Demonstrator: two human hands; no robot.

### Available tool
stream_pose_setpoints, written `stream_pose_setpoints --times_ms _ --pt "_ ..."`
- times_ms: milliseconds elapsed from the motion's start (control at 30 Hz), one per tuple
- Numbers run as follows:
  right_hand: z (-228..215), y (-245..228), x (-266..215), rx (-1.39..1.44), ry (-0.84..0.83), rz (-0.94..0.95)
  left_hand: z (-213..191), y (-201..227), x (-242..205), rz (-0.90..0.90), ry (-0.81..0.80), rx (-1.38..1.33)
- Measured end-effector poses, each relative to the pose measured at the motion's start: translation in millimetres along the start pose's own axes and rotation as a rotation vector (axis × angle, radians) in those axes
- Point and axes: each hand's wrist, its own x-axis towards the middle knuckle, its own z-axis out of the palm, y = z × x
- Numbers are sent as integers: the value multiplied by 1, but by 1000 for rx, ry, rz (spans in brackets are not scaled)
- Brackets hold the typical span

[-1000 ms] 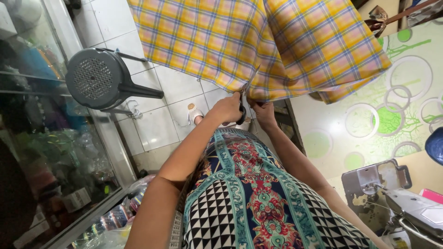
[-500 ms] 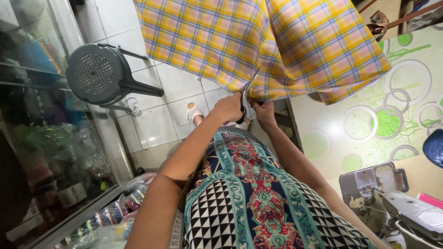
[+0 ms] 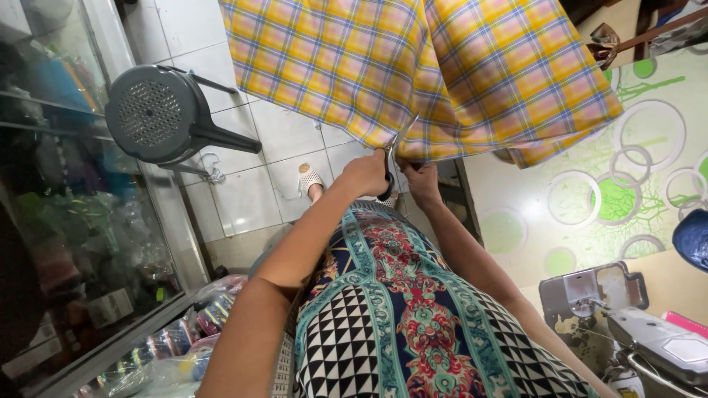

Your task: The person is using scissors to cut a large piece of yellow and blue plaid fabric on a low workspace.

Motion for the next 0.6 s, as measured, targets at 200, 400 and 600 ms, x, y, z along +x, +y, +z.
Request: stream_pose_setpoints --times_ms 200,400,600 --pt "-2 8 1 18 -10 -33 9 -5 5 25 67 -32" --pt "-4 23 4 27 -9 -24 9 -4 -2 25 99 -77" --pt "-1 10 2 51 -3 -39 7 0 -14 54 145 -137"
